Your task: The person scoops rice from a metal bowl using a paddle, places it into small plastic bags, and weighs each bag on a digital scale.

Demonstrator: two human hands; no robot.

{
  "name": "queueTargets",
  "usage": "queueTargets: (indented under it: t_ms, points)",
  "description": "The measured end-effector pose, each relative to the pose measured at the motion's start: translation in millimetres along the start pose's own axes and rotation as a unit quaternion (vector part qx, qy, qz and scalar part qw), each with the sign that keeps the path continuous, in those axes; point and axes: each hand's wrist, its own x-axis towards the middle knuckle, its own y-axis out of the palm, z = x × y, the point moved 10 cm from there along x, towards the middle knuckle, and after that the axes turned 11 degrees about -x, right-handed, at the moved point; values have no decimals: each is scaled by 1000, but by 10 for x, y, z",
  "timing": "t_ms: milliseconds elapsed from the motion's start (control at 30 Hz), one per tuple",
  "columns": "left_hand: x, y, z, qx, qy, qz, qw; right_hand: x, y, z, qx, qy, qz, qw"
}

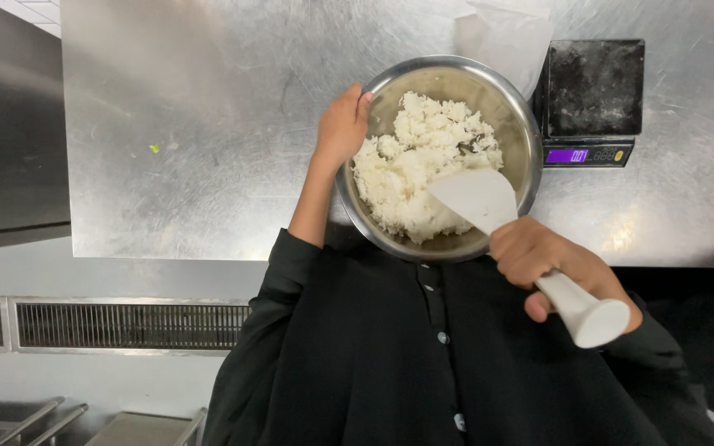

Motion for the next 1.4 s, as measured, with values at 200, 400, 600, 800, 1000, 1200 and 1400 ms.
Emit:
queueTargets:
  t_ms: [200,400,600,800,1000,1200,1400]
  points:
    - [11,17,13,-2,7,8,1000,29,488,-547,-65,-9,9,998]
    - [17,42,74,0,18,-3,1000,22,-230,-553,-22,17,-187,982]
    - [38,16,36,-2,25,-3,1000,-479,-233,179,29,-16,-300,953]
    - [5,26,16,20,19,-6,1000,-295,327,-466,-24,-87,-314,945]
    - [64,-99,66,14,15,-33,999,-286,0,-937,61,-79,-390,915]
    - [268,-235,95,-8,19,-62,998,-162,-404,-1185,67,-96,-417,901]
    - [489,-70,-62,53,81,-3,995,-165,-874,-1494,109,-89,-447,883]
